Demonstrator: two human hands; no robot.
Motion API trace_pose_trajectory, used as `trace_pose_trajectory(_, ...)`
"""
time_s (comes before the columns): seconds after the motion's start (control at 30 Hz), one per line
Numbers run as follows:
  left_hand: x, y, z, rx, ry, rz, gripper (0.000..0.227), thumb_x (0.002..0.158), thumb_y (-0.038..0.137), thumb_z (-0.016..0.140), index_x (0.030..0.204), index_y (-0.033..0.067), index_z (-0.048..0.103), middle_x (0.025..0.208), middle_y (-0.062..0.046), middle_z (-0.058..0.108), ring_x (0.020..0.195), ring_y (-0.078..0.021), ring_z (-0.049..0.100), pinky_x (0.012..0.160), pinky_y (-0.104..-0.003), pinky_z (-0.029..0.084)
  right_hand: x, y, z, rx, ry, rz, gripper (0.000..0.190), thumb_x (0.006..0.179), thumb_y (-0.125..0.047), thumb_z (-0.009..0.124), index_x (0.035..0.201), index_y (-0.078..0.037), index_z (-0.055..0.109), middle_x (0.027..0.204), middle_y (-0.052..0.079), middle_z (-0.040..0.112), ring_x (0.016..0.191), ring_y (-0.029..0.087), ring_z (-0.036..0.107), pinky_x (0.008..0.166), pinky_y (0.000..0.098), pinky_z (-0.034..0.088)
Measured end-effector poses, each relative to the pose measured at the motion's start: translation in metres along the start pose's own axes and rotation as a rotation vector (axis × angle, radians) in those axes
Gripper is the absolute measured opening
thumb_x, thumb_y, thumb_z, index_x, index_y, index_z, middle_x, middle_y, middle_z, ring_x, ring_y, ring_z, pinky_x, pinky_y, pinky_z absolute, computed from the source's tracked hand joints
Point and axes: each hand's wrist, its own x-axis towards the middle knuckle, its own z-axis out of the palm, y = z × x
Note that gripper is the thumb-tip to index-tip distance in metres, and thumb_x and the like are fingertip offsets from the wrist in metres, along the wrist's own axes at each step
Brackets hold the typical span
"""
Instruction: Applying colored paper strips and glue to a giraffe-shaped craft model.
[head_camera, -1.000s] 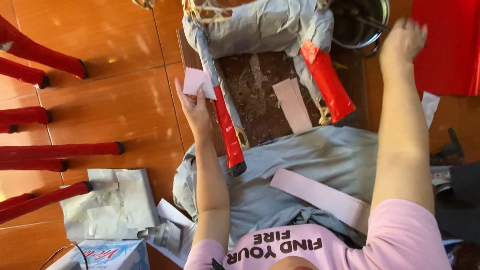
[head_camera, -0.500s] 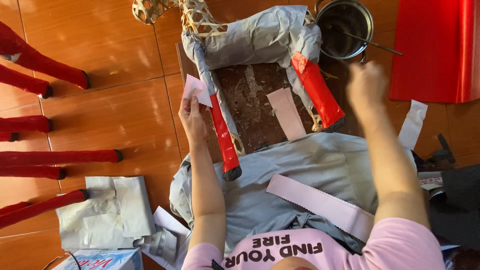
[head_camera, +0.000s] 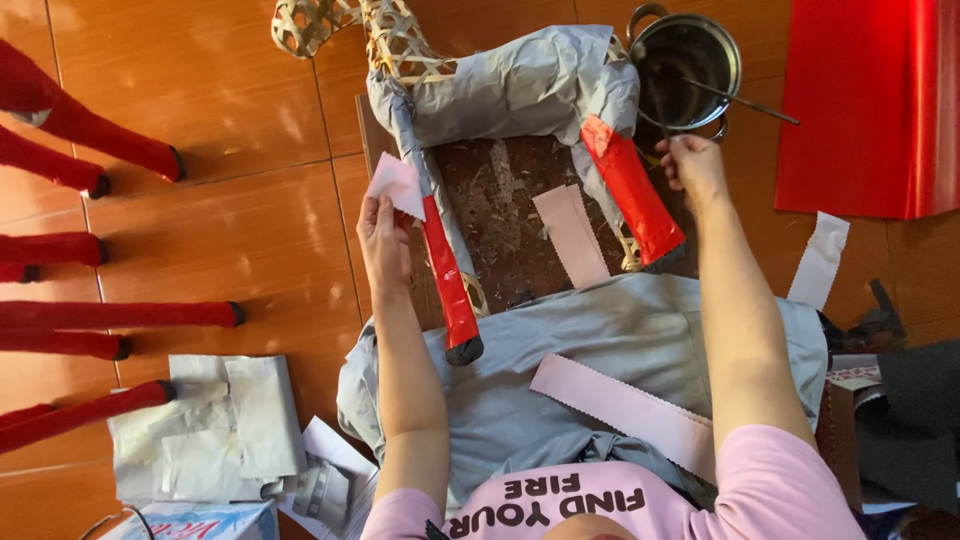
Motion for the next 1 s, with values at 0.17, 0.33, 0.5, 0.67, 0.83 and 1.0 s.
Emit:
trace_pose_trajectory(0.17,0.002,0.004,0.007,-0.06,0.004,-0.015,0.029,0.108,0.01,0.051,0.134,0.0,0.058,0.122,-0.009,0.069,0.11,-0.0188,0.069,0.093,-0.034,0.059,-0.061,-0.084,0.027,-0.137,0.066,-0.09,0.025,0.113,-0.025,0.053,0.105,-0.008,0.07,0.074,-0.001,0.062,0.056,0.006,0.052,0.047,0.0212,0.038)
trace_pose_trajectory(0.33,0.007,-0.013,-0.009,-0.106,0.039,-0.012,0.031,0.106,0.005,0.052,0.136,-0.0017,0.057,0.123,-0.01,0.068,0.112,-0.0198,0.067,0.096,-0.034,0.057,-0.149,-0.128,0.099,-0.153,-0.183,-0.314,0.019,0.114,-0.023,0.052,0.117,-0.008,0.063,0.077,0.003,0.067,0.057,0.009,0.057,0.052,0.0228,0.044)
trace_pose_trajectory(0.5,0.014,-0.017,-0.013,-0.233,0.037,-0.085,0.028,0.108,0.006,0.052,0.134,-0.0033,0.057,0.123,-0.014,0.067,0.111,-0.023,0.068,0.097,-0.041,0.06,-0.194,-0.12,0.186,-0.565,-0.364,-0.743,0.026,0.098,0.0,0.071,0.124,-0.003,0.072,0.099,0.009,0.074,0.084,0.019,0.068,0.071,0.0295,0.054)
trace_pose_trajectory(0.67,0.012,-0.015,-0.019,-0.373,-0.035,-0.135,0.034,0.107,0.004,0.051,0.141,-0.0007,0.054,0.129,-0.013,0.066,0.116,-0.0232,0.067,0.1,-0.04,0.058,-0.213,-0.111,0.226,-0.683,-0.379,-0.909,0.026,0.095,0.001,0.072,0.12,-0.006,0.074,0.098,0.013,0.07,0.085,0.027,0.068,0.074,0.0354,0.053)
trace_pose_trajectory(0.83,0.001,0.016,-0.001,-0.325,-0.13,-0.179,0.053,0.1,-0.011,0.051,0.15,0.0057,0.049,0.133,-0.013,0.064,0.119,-0.0222,0.066,0.103,-0.038,0.058,-0.212,-0.113,0.237,-0.758,-0.328,-1.004,0.023,0.094,-0.001,0.073,0.116,-0.005,0.076,0.094,0.012,0.069,0.084,0.033,0.066,0.077,0.0403,0.052)
trace_pose_trajectory(1.0,0.004,0.011,-0.005,-0.333,-0.12,-0.15,0.059,0.098,-0.017,0.052,0.152,0.0059,0.048,0.135,-0.014,0.064,0.121,-0.0223,0.065,0.102,-0.036,0.057,-0.195,-0.117,0.236,-0.769,-0.26,-0.786,0.021,0.1,-0.004,0.069,0.12,-0.008,0.076,0.09,0.011,0.07,0.069,0.027,0.067,0.062,0.0364,0.052)
